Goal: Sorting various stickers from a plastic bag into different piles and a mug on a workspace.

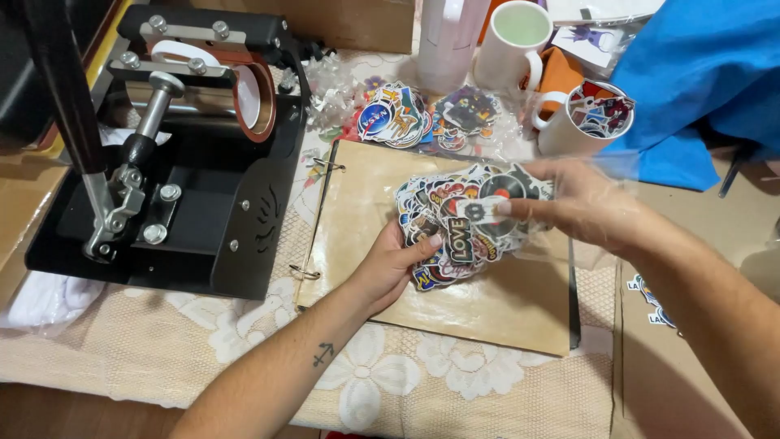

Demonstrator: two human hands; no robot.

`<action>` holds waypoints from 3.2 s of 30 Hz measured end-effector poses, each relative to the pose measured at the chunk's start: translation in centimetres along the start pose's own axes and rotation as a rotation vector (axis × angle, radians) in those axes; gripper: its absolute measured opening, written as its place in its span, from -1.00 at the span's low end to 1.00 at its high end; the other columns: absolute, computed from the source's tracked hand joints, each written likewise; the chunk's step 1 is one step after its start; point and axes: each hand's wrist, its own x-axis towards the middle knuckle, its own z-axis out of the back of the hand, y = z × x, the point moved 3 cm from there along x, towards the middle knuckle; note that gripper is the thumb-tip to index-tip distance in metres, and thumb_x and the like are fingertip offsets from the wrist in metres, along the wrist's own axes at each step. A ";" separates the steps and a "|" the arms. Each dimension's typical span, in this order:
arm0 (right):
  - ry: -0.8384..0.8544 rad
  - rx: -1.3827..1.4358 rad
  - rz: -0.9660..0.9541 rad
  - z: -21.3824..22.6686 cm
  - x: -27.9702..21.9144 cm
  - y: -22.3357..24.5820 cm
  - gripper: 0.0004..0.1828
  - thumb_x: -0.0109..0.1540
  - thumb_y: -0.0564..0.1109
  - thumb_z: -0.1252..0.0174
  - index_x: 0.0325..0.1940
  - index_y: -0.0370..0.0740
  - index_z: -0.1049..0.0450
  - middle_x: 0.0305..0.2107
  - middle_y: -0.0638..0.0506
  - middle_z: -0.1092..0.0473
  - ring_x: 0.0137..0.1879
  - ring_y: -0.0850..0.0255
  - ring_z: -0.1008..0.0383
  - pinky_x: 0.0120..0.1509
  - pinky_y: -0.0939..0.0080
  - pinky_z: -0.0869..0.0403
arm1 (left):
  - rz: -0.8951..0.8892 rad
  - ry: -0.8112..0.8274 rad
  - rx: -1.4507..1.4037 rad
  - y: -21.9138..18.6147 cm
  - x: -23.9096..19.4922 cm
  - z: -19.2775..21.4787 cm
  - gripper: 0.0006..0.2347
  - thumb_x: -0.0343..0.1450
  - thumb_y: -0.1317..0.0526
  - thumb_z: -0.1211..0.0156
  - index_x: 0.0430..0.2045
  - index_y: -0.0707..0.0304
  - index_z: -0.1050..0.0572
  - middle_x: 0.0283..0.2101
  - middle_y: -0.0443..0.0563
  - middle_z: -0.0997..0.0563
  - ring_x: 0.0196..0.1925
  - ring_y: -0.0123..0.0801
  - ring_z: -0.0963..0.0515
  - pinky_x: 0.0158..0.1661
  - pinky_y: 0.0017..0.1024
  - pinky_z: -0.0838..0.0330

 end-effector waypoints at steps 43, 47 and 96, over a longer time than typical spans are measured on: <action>0.143 0.096 -0.087 0.2 -1.9 2.4 -0.58 0.13 -0.28 -0.25 0.10 -0.23 -0.58 -0.16 -0.13 -0.66 -0.17 0.07 -0.62 0.04 0.17 -0.53 | 0.154 -0.096 0.052 -1.1 -1.0 -0.9 -0.38 0.16 0.37 -0.39 0.14 0.32 -0.30 0.08 0.26 -0.58 0.08 -0.06 -0.58 0.08 -0.12 -0.53; 0.139 0.164 0.024 -1.4 -1.4 1.5 -0.62 -0.02 -0.26 -0.44 -0.11 -0.33 -0.65 -0.41 -0.15 -0.55 -0.33 0.07 -0.59 -0.30 0.04 -0.61 | 0.033 -0.067 0.018 -1.3 -1.2 -1.3 -0.50 0.24 0.48 -0.39 0.07 0.40 -0.37 -0.05 0.27 -0.63 -0.05 -0.03 -0.66 -0.07 -0.15 -0.62; -0.064 0.458 0.163 -6.8 0.6 -11.8 -0.57 -0.05 -0.07 -0.52 -0.12 -0.08 -0.63 -0.44 0.00 -0.57 -0.32 0.26 -0.55 -0.19 0.29 -0.55 | 0.174 -0.246 0.291 11.6 10.1 -24.4 -0.43 0.06 0.31 -0.46 -0.07 0.49 -0.35 -0.21 0.26 -0.55 -0.07 -0.02 -0.62 -0.10 -0.05 -0.55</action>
